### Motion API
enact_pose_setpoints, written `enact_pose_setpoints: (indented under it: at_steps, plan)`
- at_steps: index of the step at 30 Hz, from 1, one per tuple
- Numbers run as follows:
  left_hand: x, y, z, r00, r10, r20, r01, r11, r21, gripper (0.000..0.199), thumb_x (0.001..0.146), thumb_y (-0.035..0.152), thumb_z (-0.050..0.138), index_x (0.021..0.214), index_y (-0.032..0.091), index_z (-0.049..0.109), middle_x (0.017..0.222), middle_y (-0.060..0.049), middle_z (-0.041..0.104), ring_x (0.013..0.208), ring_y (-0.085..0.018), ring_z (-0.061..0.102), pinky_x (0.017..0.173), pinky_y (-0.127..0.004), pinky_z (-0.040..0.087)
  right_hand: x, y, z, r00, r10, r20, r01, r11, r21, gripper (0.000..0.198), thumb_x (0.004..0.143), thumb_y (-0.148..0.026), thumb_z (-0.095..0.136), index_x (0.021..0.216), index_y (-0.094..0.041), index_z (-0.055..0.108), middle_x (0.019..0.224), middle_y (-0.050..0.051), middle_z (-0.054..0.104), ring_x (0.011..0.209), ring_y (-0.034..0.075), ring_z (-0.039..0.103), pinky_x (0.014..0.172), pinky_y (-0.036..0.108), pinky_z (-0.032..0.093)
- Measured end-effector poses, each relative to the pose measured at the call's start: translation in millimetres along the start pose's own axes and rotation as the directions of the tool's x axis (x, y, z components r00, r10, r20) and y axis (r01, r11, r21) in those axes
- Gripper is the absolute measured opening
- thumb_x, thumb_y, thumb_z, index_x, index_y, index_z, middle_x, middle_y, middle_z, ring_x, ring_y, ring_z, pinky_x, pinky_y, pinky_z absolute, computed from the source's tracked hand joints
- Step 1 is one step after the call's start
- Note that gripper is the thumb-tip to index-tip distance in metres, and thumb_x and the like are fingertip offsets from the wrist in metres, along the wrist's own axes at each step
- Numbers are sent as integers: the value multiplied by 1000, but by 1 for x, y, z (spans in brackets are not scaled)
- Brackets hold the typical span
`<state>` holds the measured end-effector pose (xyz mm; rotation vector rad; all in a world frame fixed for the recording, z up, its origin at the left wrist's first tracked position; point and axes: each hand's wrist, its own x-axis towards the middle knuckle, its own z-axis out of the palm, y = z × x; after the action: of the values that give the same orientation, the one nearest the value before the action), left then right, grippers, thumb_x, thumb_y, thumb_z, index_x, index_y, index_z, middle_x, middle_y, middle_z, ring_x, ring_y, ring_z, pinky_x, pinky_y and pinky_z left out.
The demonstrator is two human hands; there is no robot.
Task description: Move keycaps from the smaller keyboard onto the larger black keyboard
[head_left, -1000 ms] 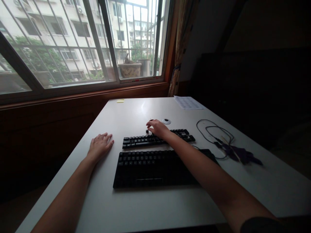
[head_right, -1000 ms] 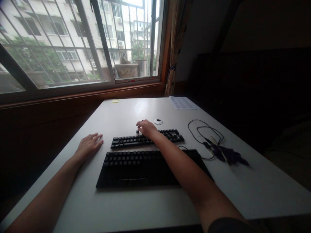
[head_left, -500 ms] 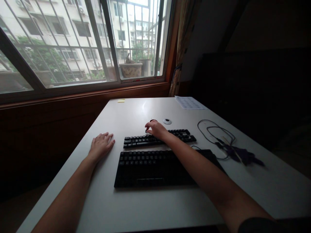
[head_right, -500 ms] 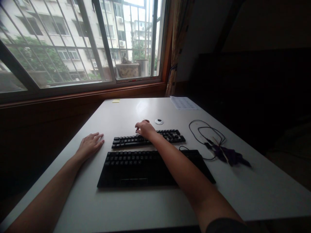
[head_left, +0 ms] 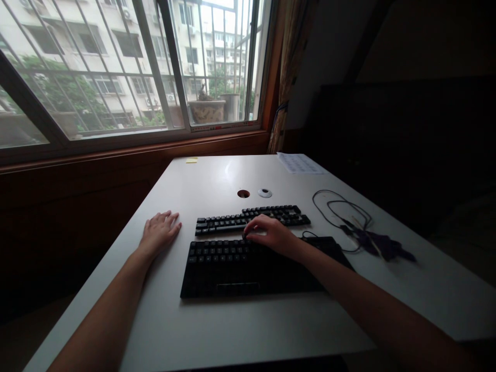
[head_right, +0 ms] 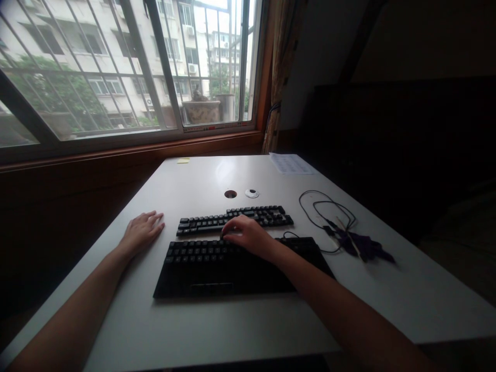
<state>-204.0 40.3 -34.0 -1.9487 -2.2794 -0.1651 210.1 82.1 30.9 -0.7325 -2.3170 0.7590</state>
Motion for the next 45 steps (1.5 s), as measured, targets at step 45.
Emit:
enact_pose_setpoints:
  at_steps: [45]
  plan:
    - [0, 0, -2, 1000, 7, 3, -7, 1000, 10, 58, 102, 53, 34, 150, 26, 53, 158, -11, 49, 146, -33, 40, 117, -51, 31, -61, -21, 26, 955, -273, -117, 232, 932, -281, 12, 97, -21, 67, 102, -28, 75, 100, 6, 73, 95, 24, 65, 88, 43, 58]
